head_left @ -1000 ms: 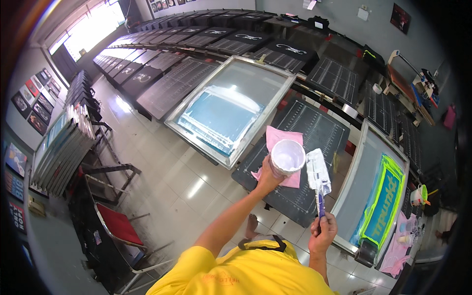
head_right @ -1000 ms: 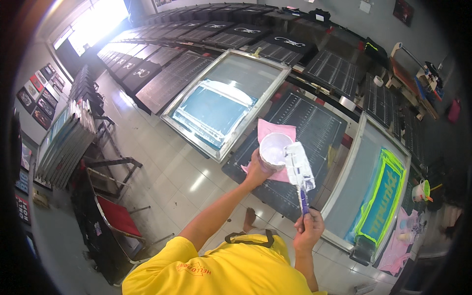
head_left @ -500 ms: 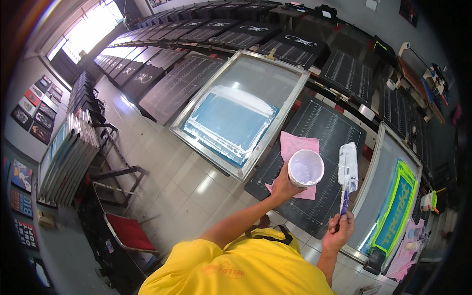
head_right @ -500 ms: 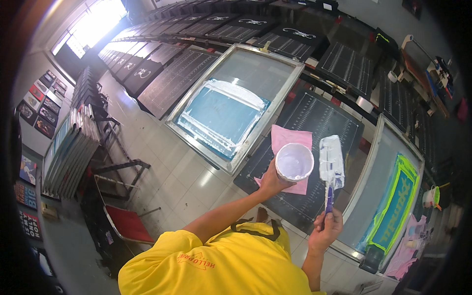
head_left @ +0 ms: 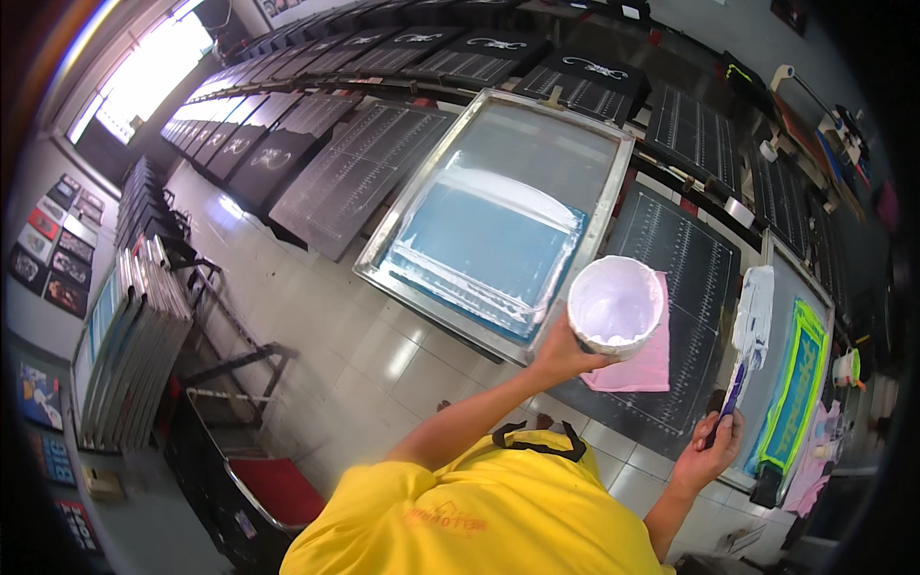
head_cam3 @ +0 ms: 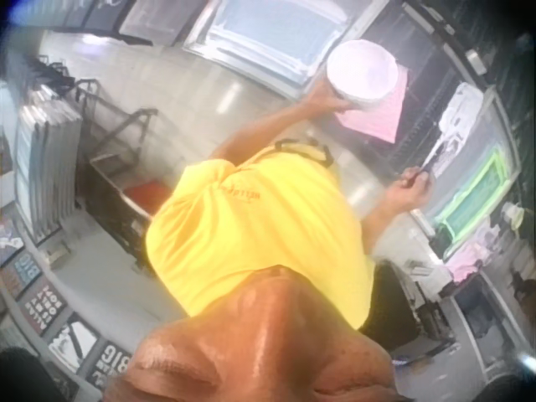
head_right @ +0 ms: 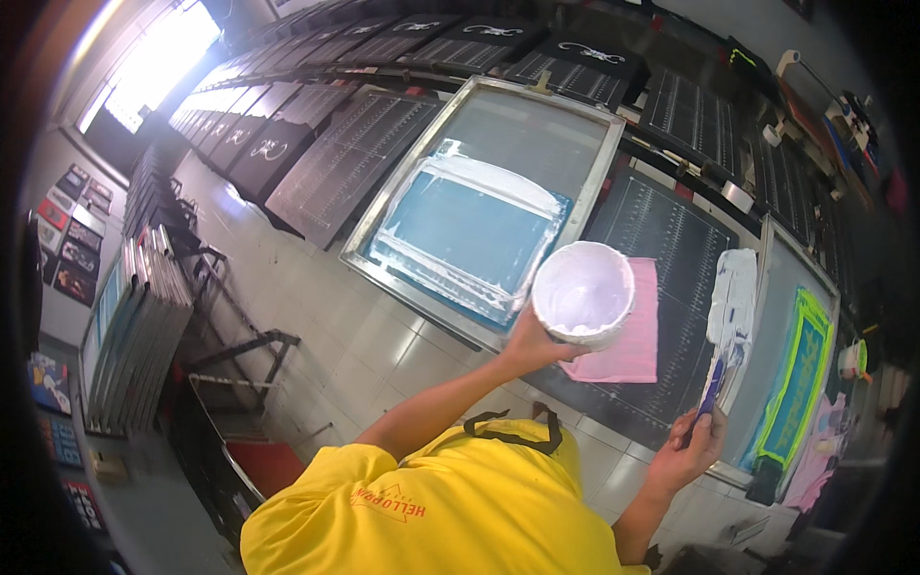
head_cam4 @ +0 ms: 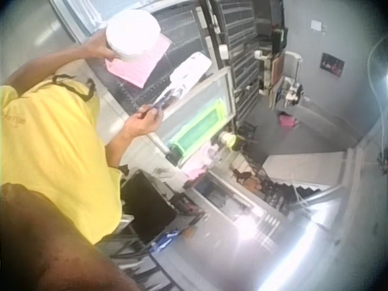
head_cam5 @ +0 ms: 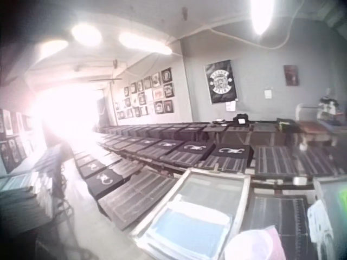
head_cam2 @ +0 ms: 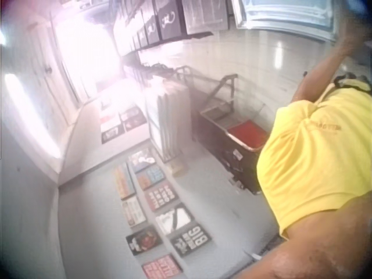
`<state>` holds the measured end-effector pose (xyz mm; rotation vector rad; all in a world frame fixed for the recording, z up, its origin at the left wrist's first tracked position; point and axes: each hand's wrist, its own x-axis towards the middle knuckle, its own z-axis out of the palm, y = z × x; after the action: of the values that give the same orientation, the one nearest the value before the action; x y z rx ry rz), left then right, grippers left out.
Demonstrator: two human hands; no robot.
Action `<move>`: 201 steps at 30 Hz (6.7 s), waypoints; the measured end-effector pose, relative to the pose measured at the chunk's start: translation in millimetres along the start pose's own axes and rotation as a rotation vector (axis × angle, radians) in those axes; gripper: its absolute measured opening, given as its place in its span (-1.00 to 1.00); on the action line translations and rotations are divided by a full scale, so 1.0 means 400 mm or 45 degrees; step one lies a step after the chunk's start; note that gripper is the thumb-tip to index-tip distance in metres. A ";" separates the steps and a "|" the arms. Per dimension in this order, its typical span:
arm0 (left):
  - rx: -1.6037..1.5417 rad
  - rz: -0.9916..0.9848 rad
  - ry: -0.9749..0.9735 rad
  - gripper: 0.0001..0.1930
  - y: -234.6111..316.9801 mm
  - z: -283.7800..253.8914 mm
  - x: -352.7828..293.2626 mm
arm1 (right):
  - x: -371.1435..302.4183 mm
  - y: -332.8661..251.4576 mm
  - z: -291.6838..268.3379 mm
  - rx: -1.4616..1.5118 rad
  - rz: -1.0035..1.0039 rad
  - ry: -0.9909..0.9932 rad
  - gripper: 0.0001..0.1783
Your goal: The person is screen printing t-shirts by spreading white ink onto a mesh screen with a palette knife and then using a squeegee to press the ink through the screen onto a shirt.
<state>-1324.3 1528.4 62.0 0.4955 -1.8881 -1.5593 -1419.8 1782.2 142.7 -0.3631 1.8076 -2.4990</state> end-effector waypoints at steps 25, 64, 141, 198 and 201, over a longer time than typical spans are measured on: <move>0.448 -0.023 0.415 -0.14 -0.165 -0.973 -0.057 | -0.045 0.041 0.480 -1.366 0.190 -0.732 -0.85; 0.530 -0.174 0.109 -0.07 -0.187 -1.240 0.103 | -0.039 0.147 0.739 -1.753 0.358 -0.863 -0.80; 0.103 -0.204 -0.005 0.00 -0.164 -1.043 0.332 | -0.449 0.120 0.875 -1.843 -0.826 -0.505 -0.66; -0.045 -0.161 0.108 -0.24 -0.090 -1.116 0.303 | -0.065 0.216 0.741 -2.234 -0.298 -0.641 -0.88; -0.032 -0.166 0.116 -0.25 -0.079 -1.113 0.301 | -0.042 0.244 0.731 -2.223 -0.327 -0.663 -0.85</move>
<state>-1114.3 1118.6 103.2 0.6788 -1.7968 -1.6130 -1352.7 1481.0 134.3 -1.0619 3.0317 -0.0764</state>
